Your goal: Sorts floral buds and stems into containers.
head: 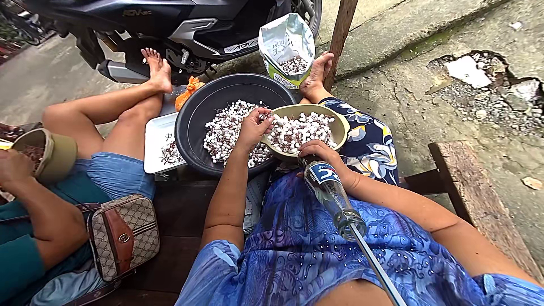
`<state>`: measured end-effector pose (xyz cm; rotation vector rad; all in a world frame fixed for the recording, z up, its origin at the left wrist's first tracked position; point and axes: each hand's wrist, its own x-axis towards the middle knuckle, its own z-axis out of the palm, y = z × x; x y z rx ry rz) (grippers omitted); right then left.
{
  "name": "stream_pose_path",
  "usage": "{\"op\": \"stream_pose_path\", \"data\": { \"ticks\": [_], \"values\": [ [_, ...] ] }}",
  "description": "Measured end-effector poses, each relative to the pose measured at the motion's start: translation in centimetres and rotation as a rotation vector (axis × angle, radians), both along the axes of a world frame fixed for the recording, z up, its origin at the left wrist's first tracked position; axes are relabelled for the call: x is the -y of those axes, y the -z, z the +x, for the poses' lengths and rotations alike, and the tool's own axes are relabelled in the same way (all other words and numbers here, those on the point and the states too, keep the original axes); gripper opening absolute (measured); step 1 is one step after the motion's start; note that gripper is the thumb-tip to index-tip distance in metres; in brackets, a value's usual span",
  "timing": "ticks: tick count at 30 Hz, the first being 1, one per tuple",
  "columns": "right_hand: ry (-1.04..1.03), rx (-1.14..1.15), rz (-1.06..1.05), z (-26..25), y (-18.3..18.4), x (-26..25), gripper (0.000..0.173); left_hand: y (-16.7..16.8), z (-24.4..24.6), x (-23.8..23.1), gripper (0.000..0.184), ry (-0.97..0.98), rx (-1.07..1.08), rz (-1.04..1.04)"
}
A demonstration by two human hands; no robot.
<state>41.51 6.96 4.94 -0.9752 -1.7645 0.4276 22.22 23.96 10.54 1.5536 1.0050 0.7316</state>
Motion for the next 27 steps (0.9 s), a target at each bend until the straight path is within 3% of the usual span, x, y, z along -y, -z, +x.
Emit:
{"op": "stream_pose_path", "data": {
  "ticks": [21, 27],
  "values": [
    [-0.001, -0.003, 0.000, 0.0, -0.2, 0.0, 0.040, 0.3, -0.4, 0.1, 0.031, 0.115, -0.208, 0.162],
    [0.004, -0.010, 0.011, 0.0, -0.1, -0.1, 0.039, 0.6, -1.3, -1.1, 0.025, -0.025, -0.143, 0.171]
  ]
}}
